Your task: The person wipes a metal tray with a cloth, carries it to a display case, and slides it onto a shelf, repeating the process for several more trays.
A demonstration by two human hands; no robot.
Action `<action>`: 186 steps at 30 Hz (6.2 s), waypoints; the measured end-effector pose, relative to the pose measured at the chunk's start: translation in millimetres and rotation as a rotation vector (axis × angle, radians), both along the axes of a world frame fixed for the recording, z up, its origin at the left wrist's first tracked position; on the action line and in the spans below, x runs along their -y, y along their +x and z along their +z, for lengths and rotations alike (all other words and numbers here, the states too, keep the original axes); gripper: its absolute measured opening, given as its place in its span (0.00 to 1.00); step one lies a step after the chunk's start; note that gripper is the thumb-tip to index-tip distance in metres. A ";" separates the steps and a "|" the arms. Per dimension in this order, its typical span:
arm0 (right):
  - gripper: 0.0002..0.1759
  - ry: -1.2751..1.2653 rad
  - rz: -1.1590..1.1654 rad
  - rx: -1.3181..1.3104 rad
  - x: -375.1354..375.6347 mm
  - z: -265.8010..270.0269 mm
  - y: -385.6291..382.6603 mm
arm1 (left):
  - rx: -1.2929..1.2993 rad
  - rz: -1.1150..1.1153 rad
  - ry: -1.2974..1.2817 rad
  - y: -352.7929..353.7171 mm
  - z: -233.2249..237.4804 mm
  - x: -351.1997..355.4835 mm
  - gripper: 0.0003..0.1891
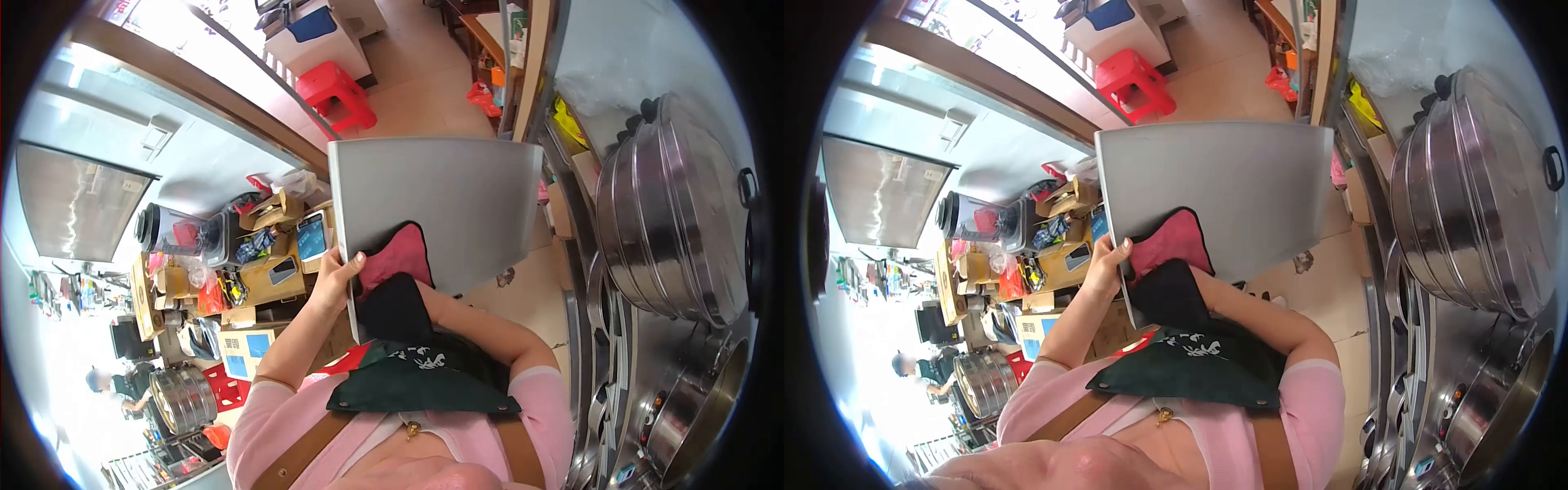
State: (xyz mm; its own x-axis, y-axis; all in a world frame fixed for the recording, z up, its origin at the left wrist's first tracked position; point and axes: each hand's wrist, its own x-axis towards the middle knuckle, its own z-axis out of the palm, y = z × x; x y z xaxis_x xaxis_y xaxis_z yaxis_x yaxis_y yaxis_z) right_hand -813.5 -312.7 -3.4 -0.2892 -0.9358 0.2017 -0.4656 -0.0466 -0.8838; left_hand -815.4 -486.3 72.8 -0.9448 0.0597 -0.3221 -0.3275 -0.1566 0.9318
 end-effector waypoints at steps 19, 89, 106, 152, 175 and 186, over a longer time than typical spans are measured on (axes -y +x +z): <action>0.20 -0.378 -1.077 -0.618 14.3 36.8 -97.5 | 0.114 -0.131 -0.058 32.9 41.7 -9.4 0.13; 0.16 1.115 -1.165 -0.096 -263.5 -248.6 165.1 | 0.001 -0.301 0.232 33.1 -33.5 12.6 0.18; 0.14 -0.043 -1.260 0.091 -90.8 -146.6 158.6 | 0.147 -0.098 0.001 29.9 -36.1 -59.9 0.23; 0.23 0.318 -0.758 -0.604 -76.9 -80.5 -241.3 | 0.045 0.727 0.199 -298.9 -48.5 -19.6 0.16; 0.08 0.752 -0.175 -1.281 -54.9 -139.0 -845.0 | 0.282 0.917 0.914 -602.2 -222.0 57.9 0.20; 0.15 0.408 -0.403 -0.863 48.5 -111.3 -1001.0 | 0.281 1.429 1.187 -764.2 -269.7 163.9 0.13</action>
